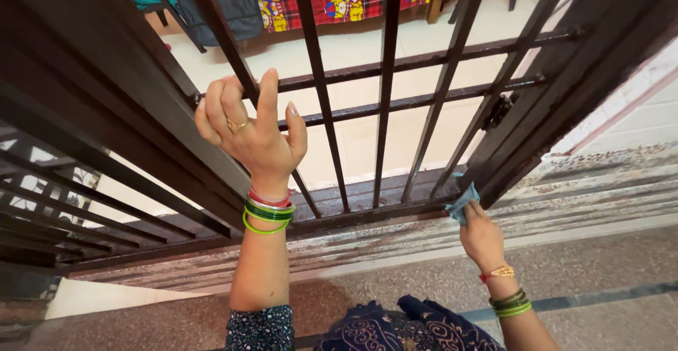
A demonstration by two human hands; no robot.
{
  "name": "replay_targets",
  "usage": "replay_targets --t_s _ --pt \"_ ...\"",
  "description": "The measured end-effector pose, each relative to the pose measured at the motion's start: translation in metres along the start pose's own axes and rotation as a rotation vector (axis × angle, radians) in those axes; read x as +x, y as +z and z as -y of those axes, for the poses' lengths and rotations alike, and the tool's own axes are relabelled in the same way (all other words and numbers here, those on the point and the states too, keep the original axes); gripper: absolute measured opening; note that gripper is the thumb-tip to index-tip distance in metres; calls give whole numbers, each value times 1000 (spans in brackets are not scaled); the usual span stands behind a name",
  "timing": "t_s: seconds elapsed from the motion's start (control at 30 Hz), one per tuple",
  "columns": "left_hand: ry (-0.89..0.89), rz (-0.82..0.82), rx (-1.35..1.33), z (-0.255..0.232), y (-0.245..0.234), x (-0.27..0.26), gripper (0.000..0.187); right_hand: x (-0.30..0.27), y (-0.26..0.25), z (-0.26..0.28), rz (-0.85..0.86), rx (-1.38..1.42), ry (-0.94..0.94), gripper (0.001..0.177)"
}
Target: The person wipes the horizontal and vertical bars of a dark brown metal window grille using a blue cloth. They hold the grille with their left hand while cleaning with their right hand, moving systematically across the surface.
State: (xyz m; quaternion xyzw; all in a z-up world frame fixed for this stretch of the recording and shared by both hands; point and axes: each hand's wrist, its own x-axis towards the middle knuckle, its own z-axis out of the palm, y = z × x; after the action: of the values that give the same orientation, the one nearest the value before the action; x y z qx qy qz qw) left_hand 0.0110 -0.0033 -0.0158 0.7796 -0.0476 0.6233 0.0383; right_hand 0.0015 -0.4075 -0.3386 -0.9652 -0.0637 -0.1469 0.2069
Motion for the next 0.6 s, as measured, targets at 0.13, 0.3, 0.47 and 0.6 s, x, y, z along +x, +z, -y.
replay_targets --t_s 0.13,0.3,0.47,0.6 --pt "-4 7 -8 0 -1 -1 40 23 -1 5 71 16 77 34" --pt "-3 11 -12 0 -1 -1 40 30 7 4 76 36 88 33" --pt "-11 17 -11 0 -2 -1 41 8 4 6 -20 43 69 36" --pt "-20 15 -7 -2 -2 -1 40 2 -1 13 1 -10 122 39"
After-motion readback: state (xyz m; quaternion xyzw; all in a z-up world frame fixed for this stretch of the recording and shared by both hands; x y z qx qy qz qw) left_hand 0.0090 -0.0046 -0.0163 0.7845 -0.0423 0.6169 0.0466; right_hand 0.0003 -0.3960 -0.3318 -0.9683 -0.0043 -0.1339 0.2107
